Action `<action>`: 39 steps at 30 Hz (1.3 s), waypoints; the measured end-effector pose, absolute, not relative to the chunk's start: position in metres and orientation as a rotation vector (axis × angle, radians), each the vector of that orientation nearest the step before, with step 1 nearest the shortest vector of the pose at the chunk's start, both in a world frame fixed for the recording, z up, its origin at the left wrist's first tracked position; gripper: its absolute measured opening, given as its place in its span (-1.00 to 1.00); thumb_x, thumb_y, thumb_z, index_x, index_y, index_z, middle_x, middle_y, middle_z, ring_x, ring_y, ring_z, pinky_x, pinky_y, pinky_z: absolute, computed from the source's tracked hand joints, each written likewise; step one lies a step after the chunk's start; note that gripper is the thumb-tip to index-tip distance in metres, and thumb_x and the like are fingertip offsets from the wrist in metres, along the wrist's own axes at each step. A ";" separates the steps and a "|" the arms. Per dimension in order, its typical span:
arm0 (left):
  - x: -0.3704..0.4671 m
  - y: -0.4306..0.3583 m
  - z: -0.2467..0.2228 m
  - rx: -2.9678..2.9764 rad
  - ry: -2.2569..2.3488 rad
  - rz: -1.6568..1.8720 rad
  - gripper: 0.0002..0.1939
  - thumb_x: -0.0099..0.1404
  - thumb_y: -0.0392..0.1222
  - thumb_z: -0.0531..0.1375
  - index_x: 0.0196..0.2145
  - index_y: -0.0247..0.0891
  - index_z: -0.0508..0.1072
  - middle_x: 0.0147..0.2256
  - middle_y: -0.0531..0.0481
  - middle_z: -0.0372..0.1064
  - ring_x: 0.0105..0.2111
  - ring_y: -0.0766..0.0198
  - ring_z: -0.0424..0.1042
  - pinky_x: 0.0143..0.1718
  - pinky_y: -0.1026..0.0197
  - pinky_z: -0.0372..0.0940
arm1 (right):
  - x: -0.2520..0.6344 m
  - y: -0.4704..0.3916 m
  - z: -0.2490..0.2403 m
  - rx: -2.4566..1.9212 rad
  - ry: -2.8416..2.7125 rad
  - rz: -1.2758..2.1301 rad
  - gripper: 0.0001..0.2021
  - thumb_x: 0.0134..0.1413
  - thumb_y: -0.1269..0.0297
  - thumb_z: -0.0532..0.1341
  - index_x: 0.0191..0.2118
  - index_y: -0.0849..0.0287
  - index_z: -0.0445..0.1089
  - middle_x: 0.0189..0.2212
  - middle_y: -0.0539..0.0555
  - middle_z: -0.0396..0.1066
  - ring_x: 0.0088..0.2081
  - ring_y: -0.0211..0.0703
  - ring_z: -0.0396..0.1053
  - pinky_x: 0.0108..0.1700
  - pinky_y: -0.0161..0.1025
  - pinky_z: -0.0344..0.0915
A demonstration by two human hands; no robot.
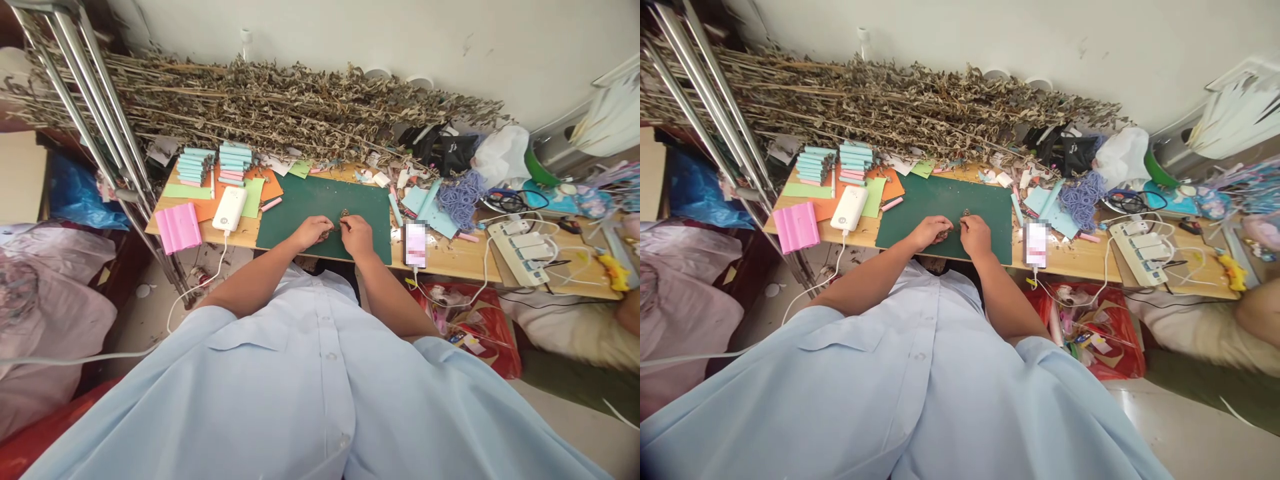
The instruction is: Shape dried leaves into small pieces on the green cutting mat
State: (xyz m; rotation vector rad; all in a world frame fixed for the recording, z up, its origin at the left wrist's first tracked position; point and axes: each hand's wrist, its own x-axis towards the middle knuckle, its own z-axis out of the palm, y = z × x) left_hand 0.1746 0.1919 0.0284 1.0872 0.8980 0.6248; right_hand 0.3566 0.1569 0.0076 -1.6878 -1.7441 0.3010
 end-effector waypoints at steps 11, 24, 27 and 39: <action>0.172 0.193 0.027 1.130 0.939 0.632 -0.82 0.30 -0.27 0.06 -0.41 -0.30 0.40 -0.62 0.10 0.19 -0.67 0.41 0.19 -0.65 0.35 -0.02 | 0.333 0.152 0.028 -1.379 -1.749 0.438 -0.78 0.29 0.22 0.20 -0.08 0.10 0.57 -0.14 0.14 0.60 -0.15 -0.06 0.54 -0.03 -0.08 0.50; 0.172 0.193 0.025 1.098 0.932 0.624 -0.85 0.22 -0.29 0.13 -0.30 -0.33 0.48 -0.60 0.09 0.23 -0.65 0.40 0.18 -0.62 0.33 -0.01 | 0.331 0.158 0.003 -1.403 -1.410 0.679 -0.67 0.20 0.14 0.26 0.04 0.12 0.48 -0.26 0.06 0.60 -0.27 -0.12 0.56 -0.08 -0.10 0.53; 0.172 0.192 0.027 1.080 0.923 0.633 -0.87 0.20 -0.28 0.13 -0.32 -0.32 0.47 -0.60 0.08 0.23 -0.64 0.40 0.19 -0.63 0.33 -0.02 | 0.329 0.158 0.003 -1.400 -1.380 0.766 -0.67 0.19 0.13 0.29 0.03 0.12 0.50 -0.21 0.10 0.63 -0.19 -0.07 0.60 0.00 -0.04 0.54; 0.172 0.194 0.022 1.105 0.897 0.682 -0.94 0.19 -0.30 0.10 -0.42 -0.28 0.37 -0.62 0.08 0.21 -0.65 0.39 0.18 -0.62 0.32 -0.01 | 0.321 0.152 0.011 -1.348 -1.406 0.690 -0.66 0.23 0.13 0.25 0.07 0.09 0.52 -0.13 0.09 0.63 -0.22 -0.11 0.60 -0.05 -0.05 0.58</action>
